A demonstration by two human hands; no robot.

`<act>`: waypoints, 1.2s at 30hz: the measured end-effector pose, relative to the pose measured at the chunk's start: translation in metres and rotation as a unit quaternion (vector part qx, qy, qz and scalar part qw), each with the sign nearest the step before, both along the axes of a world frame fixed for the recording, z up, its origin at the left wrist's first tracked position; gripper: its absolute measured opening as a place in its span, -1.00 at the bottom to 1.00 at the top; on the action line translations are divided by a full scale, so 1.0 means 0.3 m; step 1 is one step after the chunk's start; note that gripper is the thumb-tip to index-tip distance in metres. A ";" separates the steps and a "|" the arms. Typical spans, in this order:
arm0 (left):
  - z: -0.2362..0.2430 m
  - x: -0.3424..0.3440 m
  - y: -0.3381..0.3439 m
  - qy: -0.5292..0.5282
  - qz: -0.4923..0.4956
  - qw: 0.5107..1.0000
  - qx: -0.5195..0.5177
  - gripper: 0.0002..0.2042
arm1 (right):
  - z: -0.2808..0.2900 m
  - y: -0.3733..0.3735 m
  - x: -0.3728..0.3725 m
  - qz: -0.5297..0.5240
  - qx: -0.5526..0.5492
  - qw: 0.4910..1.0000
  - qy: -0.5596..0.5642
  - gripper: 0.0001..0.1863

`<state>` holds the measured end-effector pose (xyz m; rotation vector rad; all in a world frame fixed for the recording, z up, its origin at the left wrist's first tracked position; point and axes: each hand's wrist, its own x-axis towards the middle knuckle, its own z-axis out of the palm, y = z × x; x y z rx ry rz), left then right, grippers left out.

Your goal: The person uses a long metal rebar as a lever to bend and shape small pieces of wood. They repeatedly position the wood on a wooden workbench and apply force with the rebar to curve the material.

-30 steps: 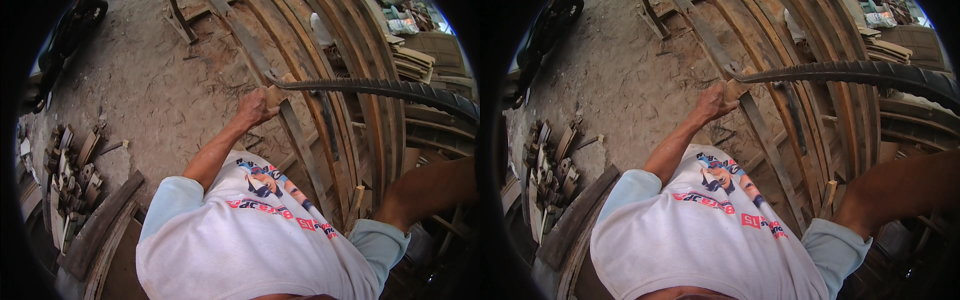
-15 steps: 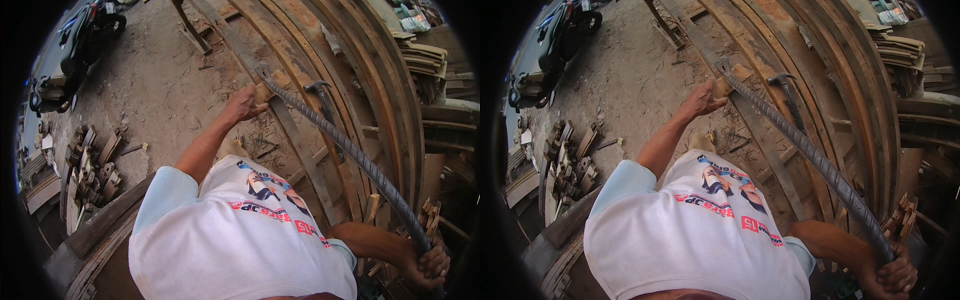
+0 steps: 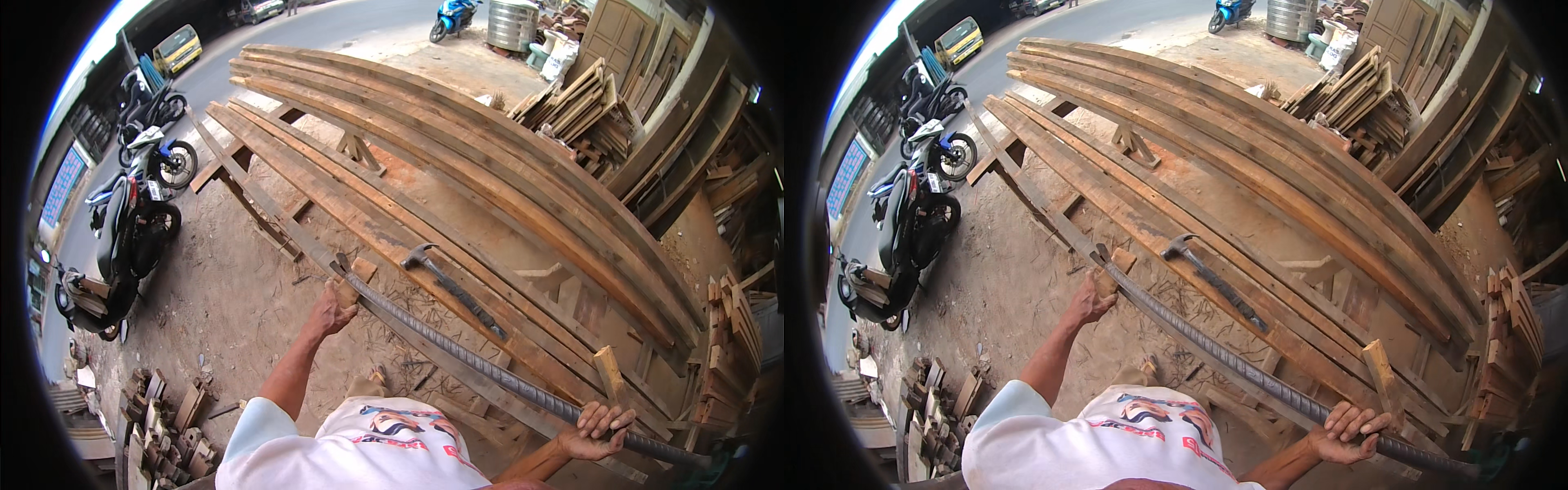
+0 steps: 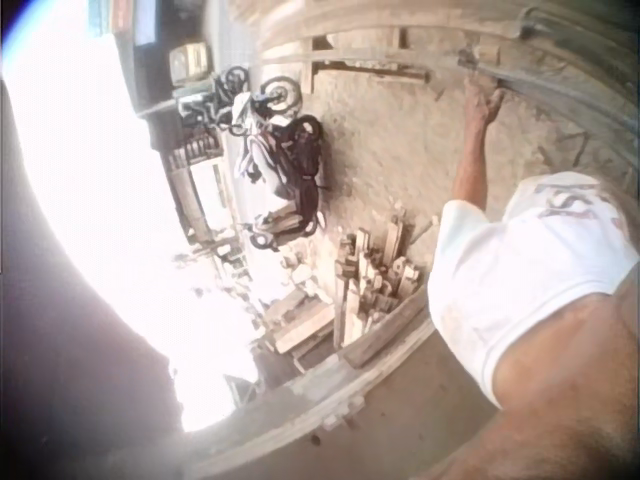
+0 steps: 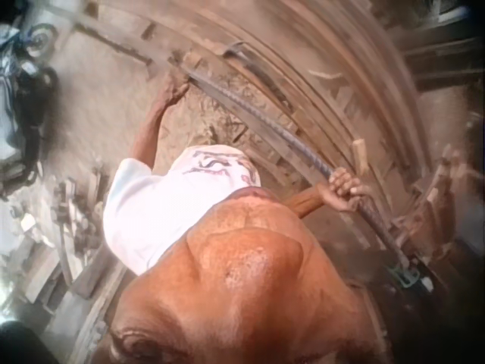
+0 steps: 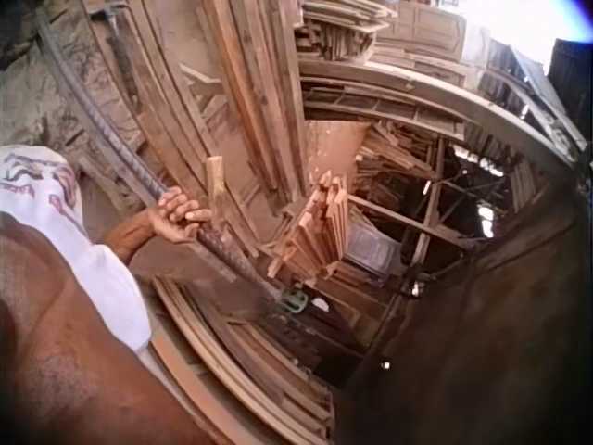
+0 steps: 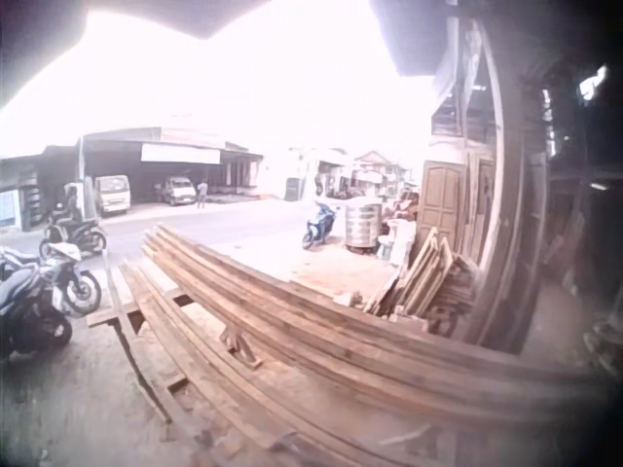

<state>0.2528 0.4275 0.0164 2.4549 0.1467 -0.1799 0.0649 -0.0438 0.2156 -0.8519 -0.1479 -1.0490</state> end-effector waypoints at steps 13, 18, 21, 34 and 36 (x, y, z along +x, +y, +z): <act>0.028 0.026 0.051 0.128 -0.035 0.986 -0.106 0.04 | -0.058 0.091 -0.159 -0.036 0.024 0.995 0.088 -0.69; 0.003 0.036 0.076 0.133 -0.063 0.980 -0.137 0.04 | -0.126 0.066 -0.225 0.007 0.045 0.995 0.093 -0.70; -0.037 0.044 0.082 0.049 -0.095 0.990 -0.091 -0.08 | -0.121 0.058 -0.232 -0.003 0.051 0.995 0.084 -0.69; 0.071 0.101 0.078 0.074 -0.159 0.984 -0.043 0.15 | -0.667 -0.037 -0.435 0.001 0.239 0.970 0.049 -0.73; 0.007 0.109 0.107 -0.001 -0.158 0.987 -0.016 0.15 | -0.758 0.054 -0.467 0.008 0.320 0.947 0.022 -0.72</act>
